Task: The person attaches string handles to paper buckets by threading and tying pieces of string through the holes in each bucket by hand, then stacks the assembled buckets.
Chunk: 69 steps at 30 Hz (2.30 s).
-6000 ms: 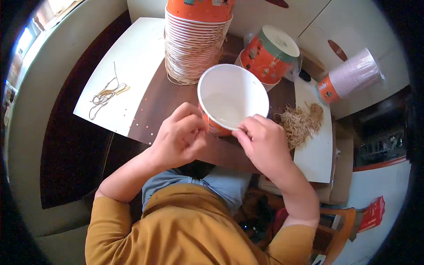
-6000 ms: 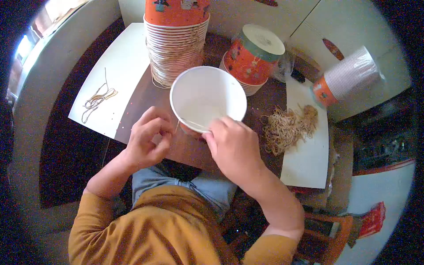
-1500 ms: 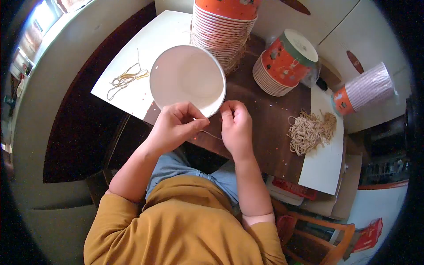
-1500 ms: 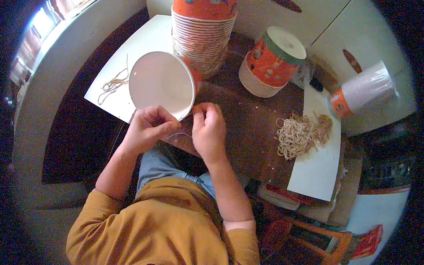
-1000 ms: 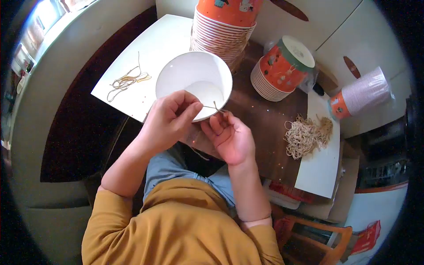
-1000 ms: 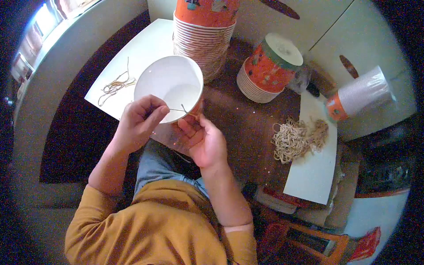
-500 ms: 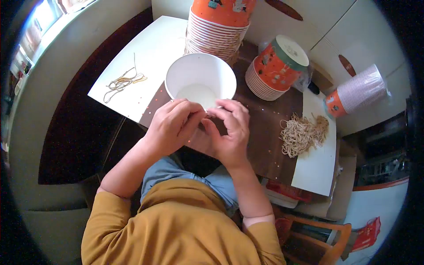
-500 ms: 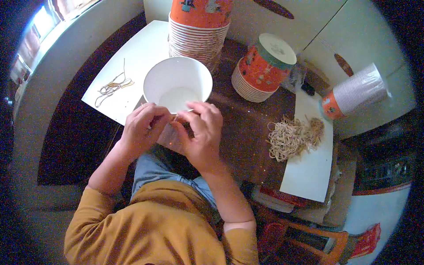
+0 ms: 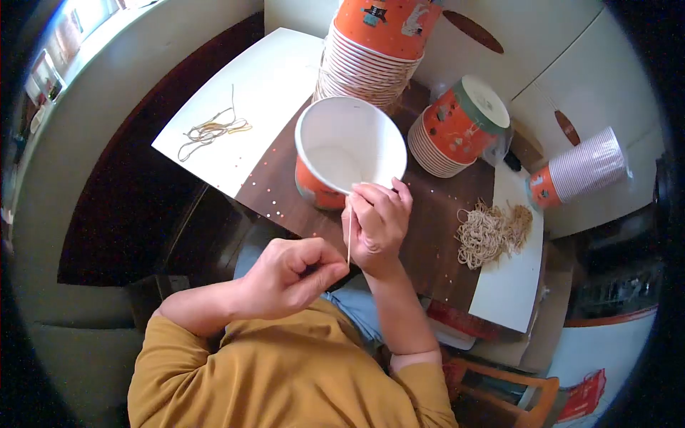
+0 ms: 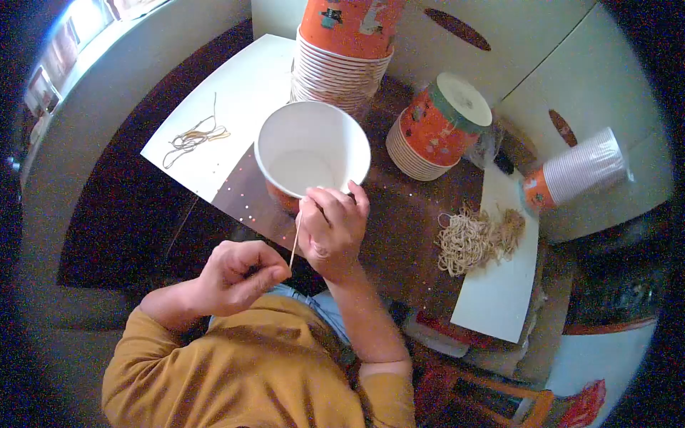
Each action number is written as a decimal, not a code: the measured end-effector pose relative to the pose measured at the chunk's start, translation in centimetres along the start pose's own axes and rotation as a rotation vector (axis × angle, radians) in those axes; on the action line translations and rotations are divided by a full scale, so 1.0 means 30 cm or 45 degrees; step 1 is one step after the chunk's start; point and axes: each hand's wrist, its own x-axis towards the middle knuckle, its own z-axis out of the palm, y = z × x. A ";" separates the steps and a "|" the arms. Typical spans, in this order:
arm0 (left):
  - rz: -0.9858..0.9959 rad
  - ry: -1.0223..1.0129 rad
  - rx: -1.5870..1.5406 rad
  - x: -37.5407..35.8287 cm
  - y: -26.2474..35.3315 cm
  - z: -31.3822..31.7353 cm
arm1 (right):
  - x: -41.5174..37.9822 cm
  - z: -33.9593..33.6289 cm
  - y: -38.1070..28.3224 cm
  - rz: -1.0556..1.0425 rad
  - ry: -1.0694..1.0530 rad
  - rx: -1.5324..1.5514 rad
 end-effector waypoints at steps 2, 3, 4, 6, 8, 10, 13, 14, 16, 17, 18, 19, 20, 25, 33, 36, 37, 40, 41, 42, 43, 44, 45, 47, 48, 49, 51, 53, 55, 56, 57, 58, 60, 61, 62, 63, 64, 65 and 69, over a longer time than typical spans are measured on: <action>-0.095 -0.053 -0.085 -0.006 0.006 0.007 | 0.013 -0.023 0.003 -0.024 -0.070 0.012; -0.137 -0.081 -0.125 -0.005 0.009 0.008 | 0.022 -0.029 0.009 -0.046 -0.106 0.015; -0.189 -0.084 -0.154 -0.005 0.011 0.007 | 0.033 -0.034 0.020 -0.071 -0.138 0.017; -0.291 -0.091 -0.214 -0.003 0.010 0.006 | 0.036 -0.064 0.055 -0.121 -0.263 0.072; -0.330 -0.249 -0.340 0.007 -0.013 0.003 | 0.039 -0.110 0.104 -0.192 -0.382 0.093; -0.468 -0.456 -0.413 0.020 -0.019 -0.019 | 0.056 -0.174 0.160 -0.244 -0.415 0.009; -0.636 -0.801 -0.258 0.041 -0.047 -0.117 | 0.070 -0.284 0.260 -0.297 -0.492 -0.085; -0.684 -0.865 -0.195 0.047 -0.045 -0.158 | 0.062 -0.324 0.300 -0.312 -0.538 -0.134; -0.764 -0.747 -0.082 0.039 -0.032 -0.226 | 0.070 -0.370 0.287 -0.207 -0.619 -0.301; -0.725 -0.681 -0.045 0.052 -0.007 -0.238 | 0.098 -0.395 0.237 -0.093 -0.660 -0.409; -0.689 -0.610 -0.012 0.060 0.016 -0.243 | 0.129 -0.414 0.179 0.020 -0.705 -0.513; -0.533 -0.603 -0.016 0.076 0.036 -0.230 | 0.153 -0.416 0.121 0.121 -0.764 -0.296; -0.422 -0.623 0.016 0.100 0.059 -0.211 | 0.173 -0.408 0.054 0.323 -0.819 0.073; -0.366 -0.772 0.063 0.275 0.122 -0.152 | 0.224 -0.292 -0.076 1.044 -0.976 1.322; -0.694 -0.561 -0.489 0.276 -0.052 -0.233 | 0.211 -0.396 0.147 1.010 -0.394 0.927; -0.735 -0.545 -0.562 0.256 -0.093 -0.236 | 0.190 -0.414 0.200 0.941 -0.445 0.898; -0.745 -0.535 -0.539 0.250 -0.089 -0.234 | 0.185 -0.419 0.205 0.958 -0.534 0.757; -0.734 -0.557 -0.459 0.253 -0.067 -0.221 | 0.184 -0.405 0.161 0.545 -0.754 -0.150; -0.700 -0.592 -0.425 0.258 -0.060 -0.217 | 0.192 -0.411 0.134 0.412 -0.880 -0.361; -0.666 -0.629 -0.392 0.266 -0.055 -0.208 | 0.211 -0.406 0.099 0.396 -0.790 -0.204; -0.674 -0.641 -0.390 0.274 -0.053 -0.194 | 0.236 -0.389 0.059 0.381 -0.698 -0.049; -0.683 -0.653 -0.389 0.282 -0.051 -0.175 | 0.250 -0.364 0.027 0.365 -0.604 0.104; -0.692 -0.669 -0.388 0.288 -0.049 -0.159 | 0.250 -0.332 0.005 0.482 -0.667 0.492; -0.618 -0.696 -0.294 0.304 -0.036 -0.142 | 0.244 -0.271 -0.053 0.825 -0.813 1.136; -0.577 -0.707 -0.242 0.312 -0.026 -0.140 | 0.245 -0.241 -0.082 1.047 -0.901 1.394; -0.575 -0.706 -0.284 0.314 -0.012 -0.145 | 0.233 -0.205 -0.076 0.910 -0.857 1.331; -0.579 -0.691 -0.374 0.300 0.007 -0.168 | 0.247 -0.210 -0.077 1.083 -0.875 1.406; -0.612 -0.651 -0.390 0.292 -0.017 -0.188 | 0.235 -0.204 -0.071 1.089 -0.828 1.329; -0.646 -0.635 -0.395 0.287 -0.031 -0.199 | 0.238 -0.212 -0.066 1.041 -0.901 1.085; -0.665 -0.637 -0.394 0.286 -0.035 -0.205 | 0.240 -0.212 -0.065 1.017 -0.934 0.962; -0.683 -0.638 -0.391 0.285 -0.037 -0.207 | 0.232 -0.206 -0.067 0.967 -0.865 0.934; -0.654 -0.626 -0.349 0.284 -0.027 -0.210 | 0.219 -0.194 -0.068 0.915 -0.797 0.904; -0.597 -0.600 -0.265 0.279 0.004 -0.215 | 0.203 -0.181 -0.059 0.841 -0.713 0.863; -0.580 -0.593 -0.224 0.280 -0.004 -0.214 | 0.198 -0.177 -0.051 0.820 -0.696 0.851; -0.562 -0.587 -0.183 0.281 -0.018 -0.209 | 0.195 -0.177 -0.045 0.798 -0.677 0.837; -0.543 -0.583 -0.142 0.284 -0.027 -0.205 | 0.199 -0.180 -0.042 0.748 -0.679 0.760; -0.496 -0.551 0.030 0.293 -0.023 -0.206 | 0.209 -0.184 -0.041 0.699 -0.680 0.683; -0.447 -0.518 0.203 0.310 -0.013 -0.210 | 0.219 -0.187 -0.036 0.651 -0.678 0.607; 0.300 0.226 0.889 0.475 -0.108 -0.201 | 0.259 -0.178 0.058 1.022 -0.637 0.648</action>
